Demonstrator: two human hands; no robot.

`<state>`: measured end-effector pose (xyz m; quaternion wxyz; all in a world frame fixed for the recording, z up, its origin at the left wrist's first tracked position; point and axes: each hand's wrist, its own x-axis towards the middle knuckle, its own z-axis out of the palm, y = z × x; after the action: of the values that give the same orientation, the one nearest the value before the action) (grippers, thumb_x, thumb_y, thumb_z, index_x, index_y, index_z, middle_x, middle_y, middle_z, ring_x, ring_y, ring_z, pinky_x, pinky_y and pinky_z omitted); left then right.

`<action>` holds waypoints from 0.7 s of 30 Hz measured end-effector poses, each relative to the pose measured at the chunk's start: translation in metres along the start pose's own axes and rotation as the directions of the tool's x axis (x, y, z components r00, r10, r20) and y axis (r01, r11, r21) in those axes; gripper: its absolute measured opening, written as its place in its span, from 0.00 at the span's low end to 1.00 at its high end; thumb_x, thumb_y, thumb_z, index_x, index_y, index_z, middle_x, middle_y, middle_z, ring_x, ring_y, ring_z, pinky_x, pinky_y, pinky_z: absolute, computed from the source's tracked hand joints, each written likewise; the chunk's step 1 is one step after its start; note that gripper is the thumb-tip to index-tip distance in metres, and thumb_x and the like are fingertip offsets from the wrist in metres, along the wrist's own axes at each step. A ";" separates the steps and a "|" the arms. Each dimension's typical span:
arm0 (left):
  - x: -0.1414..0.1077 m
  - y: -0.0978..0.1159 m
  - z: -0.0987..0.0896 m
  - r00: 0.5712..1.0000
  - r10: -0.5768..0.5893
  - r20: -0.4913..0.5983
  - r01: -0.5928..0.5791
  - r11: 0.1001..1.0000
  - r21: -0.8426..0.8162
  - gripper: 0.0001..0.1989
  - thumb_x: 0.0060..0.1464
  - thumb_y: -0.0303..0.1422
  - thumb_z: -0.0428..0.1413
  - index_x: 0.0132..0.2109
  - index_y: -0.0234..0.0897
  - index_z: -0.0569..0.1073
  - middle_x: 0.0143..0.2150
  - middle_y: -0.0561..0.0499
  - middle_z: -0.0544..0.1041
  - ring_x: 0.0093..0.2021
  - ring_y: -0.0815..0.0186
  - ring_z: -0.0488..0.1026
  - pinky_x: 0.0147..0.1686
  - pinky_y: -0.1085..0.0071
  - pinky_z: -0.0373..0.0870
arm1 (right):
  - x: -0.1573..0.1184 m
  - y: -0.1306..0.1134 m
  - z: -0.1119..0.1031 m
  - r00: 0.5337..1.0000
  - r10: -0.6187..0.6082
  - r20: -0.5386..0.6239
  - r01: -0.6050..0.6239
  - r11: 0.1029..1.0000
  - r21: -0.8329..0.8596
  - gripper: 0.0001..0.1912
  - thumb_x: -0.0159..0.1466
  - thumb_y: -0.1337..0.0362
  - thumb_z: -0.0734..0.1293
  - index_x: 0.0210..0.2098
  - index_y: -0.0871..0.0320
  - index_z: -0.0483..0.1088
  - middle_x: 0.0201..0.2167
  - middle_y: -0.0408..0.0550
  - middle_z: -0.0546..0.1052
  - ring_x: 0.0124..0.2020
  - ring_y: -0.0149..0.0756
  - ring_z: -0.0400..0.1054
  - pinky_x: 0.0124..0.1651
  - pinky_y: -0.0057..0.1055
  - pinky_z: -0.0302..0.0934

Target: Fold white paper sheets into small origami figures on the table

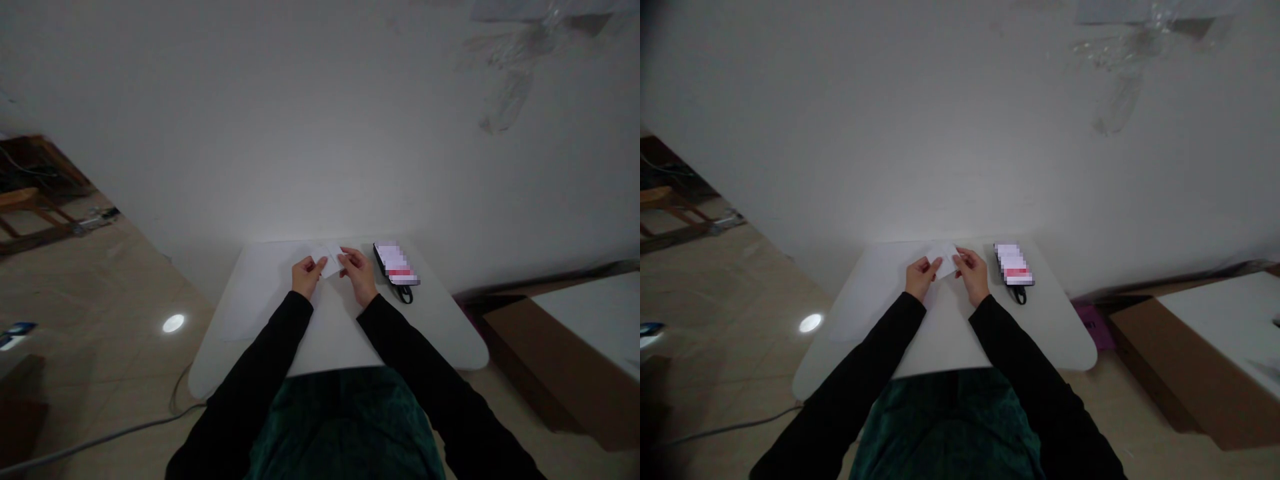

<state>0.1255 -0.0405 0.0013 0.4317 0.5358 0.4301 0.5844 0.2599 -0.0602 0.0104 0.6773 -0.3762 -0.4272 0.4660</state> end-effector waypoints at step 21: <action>0.031 0.000 -0.048 0.999 0.029 0.031 -0.033 0.988 0.148 0.20 0.42 0.44 0.61 0.40 0.34 0.75 0.22 0.54 0.72 0.17 0.75 0.59 0.18 0.77 0.53 | -0.002 -0.013 -0.003 0.892 0.026 0.452 0.045 0.988 -0.145 0.11 0.55 0.57 0.69 0.30 0.59 0.74 0.28 0.46 0.74 0.30 0.33 0.69 0.29 0.30 0.68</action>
<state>0.0760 -0.0123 0.0062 0.3876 0.5813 0.4578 0.5498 0.2659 -0.0663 0.0209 0.5311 -0.3055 -0.6090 0.5037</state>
